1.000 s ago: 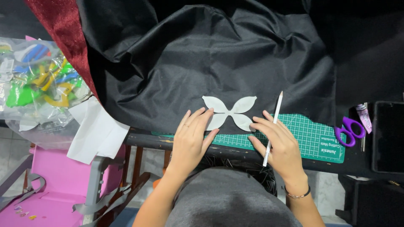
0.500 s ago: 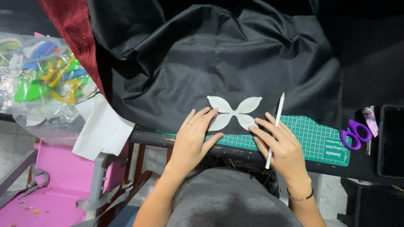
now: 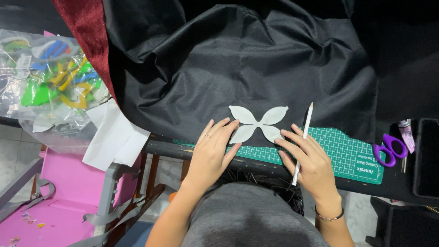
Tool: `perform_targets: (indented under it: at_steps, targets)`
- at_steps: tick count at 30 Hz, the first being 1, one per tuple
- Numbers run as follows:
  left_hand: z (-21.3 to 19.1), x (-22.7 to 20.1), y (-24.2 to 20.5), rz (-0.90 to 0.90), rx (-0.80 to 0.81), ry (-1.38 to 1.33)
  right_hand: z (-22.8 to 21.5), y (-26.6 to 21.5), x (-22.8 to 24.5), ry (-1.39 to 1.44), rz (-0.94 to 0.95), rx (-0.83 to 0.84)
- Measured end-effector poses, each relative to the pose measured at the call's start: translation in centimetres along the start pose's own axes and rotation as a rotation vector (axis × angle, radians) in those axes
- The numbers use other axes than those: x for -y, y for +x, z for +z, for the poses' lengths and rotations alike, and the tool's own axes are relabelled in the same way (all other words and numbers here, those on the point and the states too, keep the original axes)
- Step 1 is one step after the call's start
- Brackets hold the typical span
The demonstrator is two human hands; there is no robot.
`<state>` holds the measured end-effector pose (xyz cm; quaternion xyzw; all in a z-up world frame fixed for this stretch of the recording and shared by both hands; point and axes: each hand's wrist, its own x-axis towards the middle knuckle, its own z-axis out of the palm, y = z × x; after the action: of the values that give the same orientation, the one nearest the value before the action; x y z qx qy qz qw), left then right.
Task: Applying glue to fabric pieces to assemble a bow and tracing a flower template onto black fabric
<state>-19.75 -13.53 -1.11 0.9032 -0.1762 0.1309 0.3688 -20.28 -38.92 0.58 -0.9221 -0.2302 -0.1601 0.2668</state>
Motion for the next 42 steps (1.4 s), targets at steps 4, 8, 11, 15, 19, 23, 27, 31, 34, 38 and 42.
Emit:
perform_targets:
  at_steps: [4, 8, 11, 15, 19, 23, 27, 31, 34, 38, 42]
  targets:
    - [0.0, -0.1, -0.1, 0.003, -0.017, 0.011, 0.0, 0.2, 0.1, -0.008, 0.000, 0.012]
    - [0.1, -0.1, -0.2, 0.008, -0.024, 0.029, 0.2, 0.0, -0.3, 0.007, 0.011, 0.011]
    - [0.0, -0.2, -0.2, 0.008, -0.028, 0.039, 0.2, -0.1, -0.4, -0.005, 0.000, 0.017]
    - [0.1, -0.3, -0.5, 0.016, -0.050, 0.057, 0.1, 0.0, -0.2, -0.022, -0.006, 0.021]
    - [0.1, -0.4, -0.6, 0.026, -0.066, 0.083, 0.1, 0.1, -0.4, -0.032, -0.027, 0.017]
    - [0.4, -1.8, -0.2, 0.065, -0.101, 0.100, 0.0, 0.2, -0.3, -0.033, -0.037, 0.006]
    - [3.1, -2.4, -0.4, 0.271, -0.086, 0.233, 0.1, 0.1, -0.2, -0.049, -0.040, 0.001]
    - [5.0, -2.2, -0.6, 0.278, -0.127, 0.284, 0.0, 0.2, -0.2, -0.050, -0.040, 0.004]
    - [5.5, -2.3, -0.7, 0.263, -0.135, 0.354, 0.1, 0.3, -0.2, -0.059, -0.046, -0.002]
    - [5.5, -2.6, -0.3, 0.286, -0.140, 0.391, 0.0, 0.4, -0.4, -0.072, -0.063, 0.006]
    - [5.4, -2.5, 0.0, 0.314, -0.136, 0.423, 0.1, 0.4, -0.5, -0.081, -0.058, 0.012]
